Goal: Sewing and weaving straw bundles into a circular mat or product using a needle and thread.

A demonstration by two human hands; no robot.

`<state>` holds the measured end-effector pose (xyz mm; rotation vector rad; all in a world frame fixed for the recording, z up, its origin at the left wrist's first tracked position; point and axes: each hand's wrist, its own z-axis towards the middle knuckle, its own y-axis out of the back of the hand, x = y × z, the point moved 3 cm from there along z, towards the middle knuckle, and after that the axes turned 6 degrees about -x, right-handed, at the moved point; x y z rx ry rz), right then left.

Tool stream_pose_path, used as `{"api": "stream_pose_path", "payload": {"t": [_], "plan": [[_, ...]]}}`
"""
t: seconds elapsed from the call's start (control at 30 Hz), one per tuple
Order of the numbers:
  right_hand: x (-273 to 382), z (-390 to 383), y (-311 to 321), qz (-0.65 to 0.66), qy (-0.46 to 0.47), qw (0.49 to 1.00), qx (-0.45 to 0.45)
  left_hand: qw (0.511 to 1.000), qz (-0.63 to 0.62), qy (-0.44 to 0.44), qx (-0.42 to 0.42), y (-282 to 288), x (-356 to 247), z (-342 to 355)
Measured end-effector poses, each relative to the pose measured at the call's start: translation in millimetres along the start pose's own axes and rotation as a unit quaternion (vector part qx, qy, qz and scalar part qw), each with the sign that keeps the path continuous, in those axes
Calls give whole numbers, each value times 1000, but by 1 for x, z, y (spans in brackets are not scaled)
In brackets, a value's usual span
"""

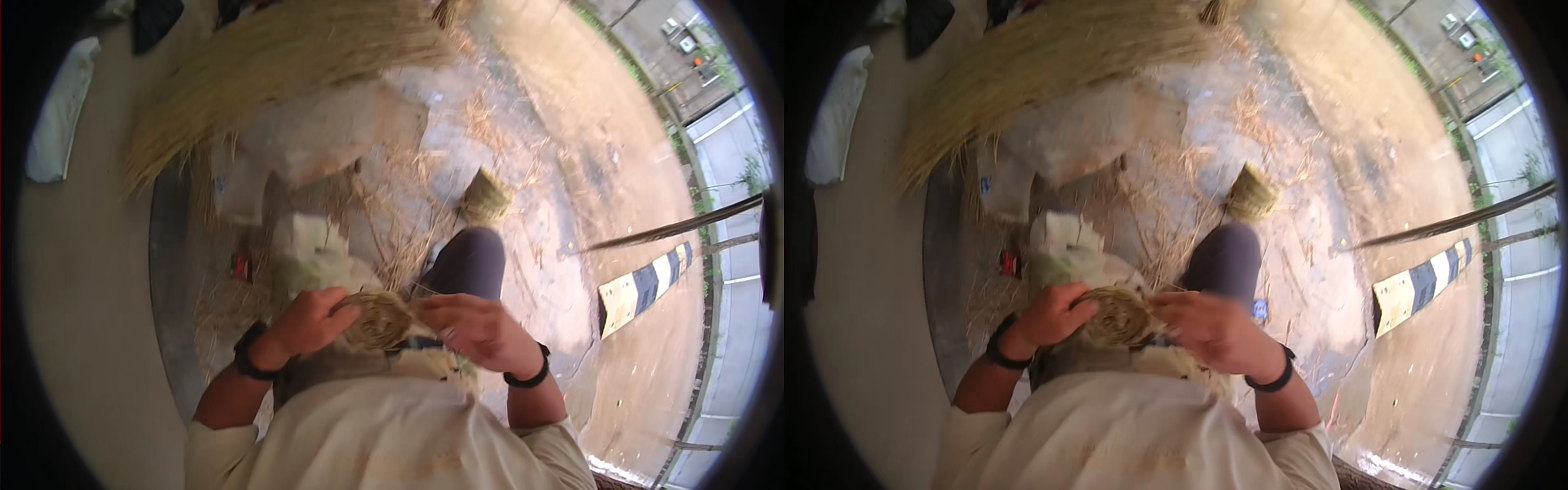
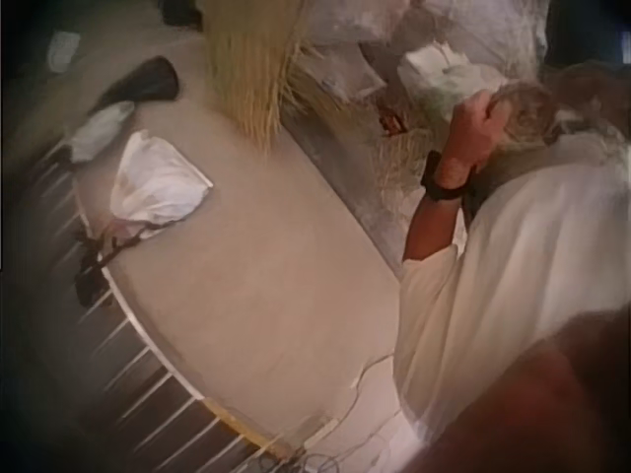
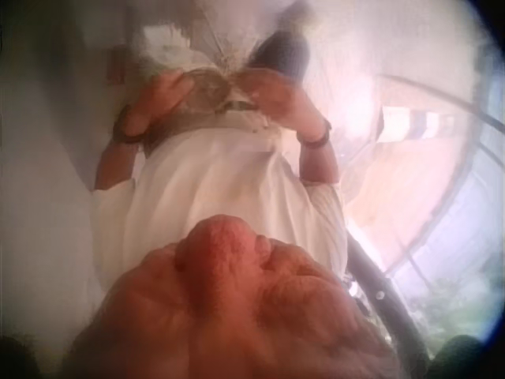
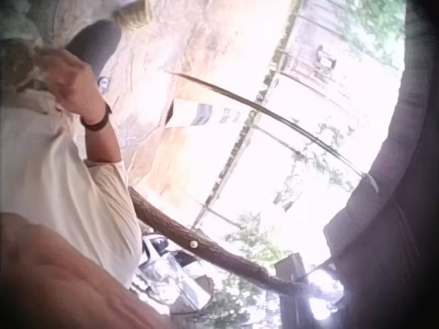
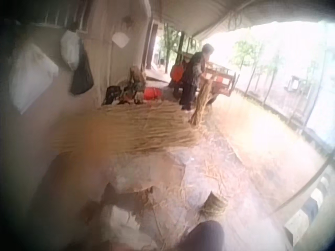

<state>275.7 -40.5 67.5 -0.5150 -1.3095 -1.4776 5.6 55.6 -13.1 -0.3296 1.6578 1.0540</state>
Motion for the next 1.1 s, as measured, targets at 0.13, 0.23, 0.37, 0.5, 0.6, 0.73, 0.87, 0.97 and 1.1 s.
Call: {"api": "stream_pose_path", "payload": {"t": [0.13,0.23,0.37,0.5,0.6,0.73,0.87,0.97,1.1], "plan": [[-24,-68,87,-62,-337,904,-255,985,93,70,-127,45,18,-3],[-30,-133,158,-271,-250,860,-354,962,118,57,-238,90,64,-16],[-20,-178,185,-13,-273,773,-572,923,152,127,-329,153,94,-52],[-14,-221,203,-4,-259,715,-650,886,212,151,-383,192,129,-84],[-8,-206,188,-7,-262,725,-637,878,239,161,-382,195,121,-90],[-2,-131,103,57,-343,845,-406,896,199,185,-352,145,76,-66],[16,-17,-12,14,-145,989,-41,951,148,31,-269,88,49,-44],[13,23,-58,-9,-139,990,-14,974,104,31,-197,48,-9,-14],[11,34,-81,-33,-109,993,-28,979,89,-5,-184,39,-24,-16]]}}
